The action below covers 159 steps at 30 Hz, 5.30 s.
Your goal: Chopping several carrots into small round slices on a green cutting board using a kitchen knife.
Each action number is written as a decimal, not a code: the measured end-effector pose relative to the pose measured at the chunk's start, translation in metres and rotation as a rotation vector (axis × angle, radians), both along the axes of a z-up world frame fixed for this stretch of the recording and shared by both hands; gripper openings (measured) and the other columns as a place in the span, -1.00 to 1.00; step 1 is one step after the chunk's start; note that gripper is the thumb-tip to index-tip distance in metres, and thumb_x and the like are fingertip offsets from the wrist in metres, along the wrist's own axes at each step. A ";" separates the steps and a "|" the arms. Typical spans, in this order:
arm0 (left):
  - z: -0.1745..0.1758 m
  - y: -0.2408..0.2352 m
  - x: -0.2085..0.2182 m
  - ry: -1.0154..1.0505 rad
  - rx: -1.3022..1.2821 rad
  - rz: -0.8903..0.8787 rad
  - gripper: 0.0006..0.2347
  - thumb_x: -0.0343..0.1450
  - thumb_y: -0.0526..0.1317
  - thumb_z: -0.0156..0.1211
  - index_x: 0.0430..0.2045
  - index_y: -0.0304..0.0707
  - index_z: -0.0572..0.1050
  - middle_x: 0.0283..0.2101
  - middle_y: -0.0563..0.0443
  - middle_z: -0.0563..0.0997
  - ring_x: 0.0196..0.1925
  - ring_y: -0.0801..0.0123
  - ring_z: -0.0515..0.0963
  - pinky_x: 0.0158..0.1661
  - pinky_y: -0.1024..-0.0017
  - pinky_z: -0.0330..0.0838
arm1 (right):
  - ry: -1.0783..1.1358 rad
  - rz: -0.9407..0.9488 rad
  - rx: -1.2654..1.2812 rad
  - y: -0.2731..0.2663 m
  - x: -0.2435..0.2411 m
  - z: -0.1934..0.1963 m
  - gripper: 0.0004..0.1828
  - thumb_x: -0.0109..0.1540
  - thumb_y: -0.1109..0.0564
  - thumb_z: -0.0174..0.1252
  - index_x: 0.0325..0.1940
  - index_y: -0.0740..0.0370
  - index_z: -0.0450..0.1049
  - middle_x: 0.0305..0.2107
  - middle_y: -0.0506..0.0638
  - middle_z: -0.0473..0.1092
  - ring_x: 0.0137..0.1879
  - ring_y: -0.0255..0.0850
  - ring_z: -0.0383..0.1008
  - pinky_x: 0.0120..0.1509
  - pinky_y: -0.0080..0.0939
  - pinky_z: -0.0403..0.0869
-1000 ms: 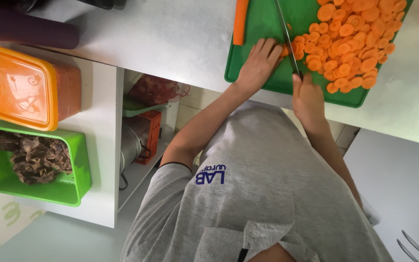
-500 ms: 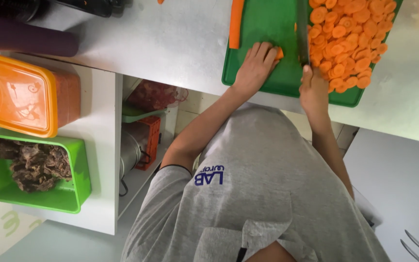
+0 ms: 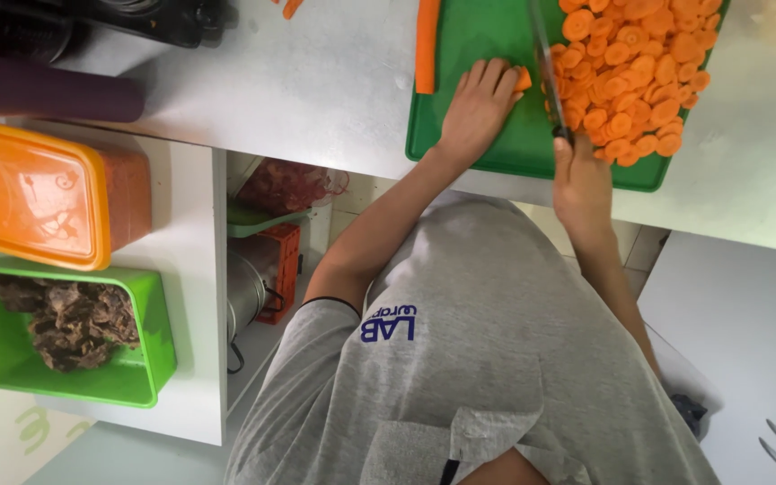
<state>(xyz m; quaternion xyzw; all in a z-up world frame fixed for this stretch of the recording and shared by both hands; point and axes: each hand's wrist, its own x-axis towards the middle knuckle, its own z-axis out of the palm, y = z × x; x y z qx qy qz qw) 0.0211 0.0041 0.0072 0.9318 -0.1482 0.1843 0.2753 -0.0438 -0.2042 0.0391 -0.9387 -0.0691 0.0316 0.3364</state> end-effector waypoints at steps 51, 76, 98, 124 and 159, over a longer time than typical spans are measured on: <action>0.004 0.003 0.000 0.035 -0.036 -0.052 -0.83 0.47 -0.23 0.15 -0.15 -0.31 0.41 -0.11 -0.10 0.40 -0.03 0.05 0.41 -0.01 0.16 0.36 | 0.222 0.049 -0.169 0.015 0.003 0.003 -0.58 0.54 -0.06 -0.12 -0.02 0.44 0.29 -0.55 0.41 0.38 -0.40 0.38 0.42 -0.31 0.31 0.34; -0.002 0.004 0.002 0.046 -0.056 -0.048 -0.86 0.44 -0.25 0.18 -0.23 -0.25 0.39 -0.15 -0.10 0.38 -0.04 0.05 0.42 0.03 0.17 0.38 | 0.176 0.057 -0.171 0.030 0.016 -0.012 -0.56 0.54 -0.07 -0.12 -0.02 0.46 0.27 -0.56 0.41 0.39 -0.41 0.41 0.43 -0.34 0.35 0.35; -0.002 -0.001 0.000 0.027 -0.065 -0.002 -0.83 0.40 -0.25 0.21 -0.26 -0.29 0.37 -0.19 -0.14 0.37 -0.08 0.00 0.42 -0.02 0.15 0.39 | 0.182 0.074 -0.086 0.022 0.006 0.024 -0.61 0.55 -0.02 -0.10 -0.10 0.40 0.27 -0.57 0.38 0.36 -0.42 0.40 0.41 -0.33 0.32 0.32; 0.011 0.000 -0.009 0.020 -0.098 0.004 -0.73 0.32 -0.26 0.30 -0.19 -0.29 0.39 -0.13 -0.13 0.41 -0.03 0.02 0.42 -0.03 0.15 0.36 | 0.193 -0.077 -0.006 0.017 0.041 -0.048 -0.51 0.56 -0.12 -0.10 -0.08 0.43 0.39 -0.34 0.46 0.41 -0.15 0.48 0.41 -0.10 0.39 0.31; 0.004 0.013 0.008 -0.047 -0.183 -0.172 -0.75 0.39 -0.38 0.27 -0.08 -0.38 0.44 -0.12 -0.12 0.42 -0.06 0.01 0.42 -0.01 0.19 0.41 | 0.159 0.048 0.013 0.016 0.043 -0.050 -0.52 0.60 -0.11 -0.18 -0.07 0.38 0.36 -0.38 0.43 0.44 -0.22 0.44 0.41 -0.16 0.36 0.33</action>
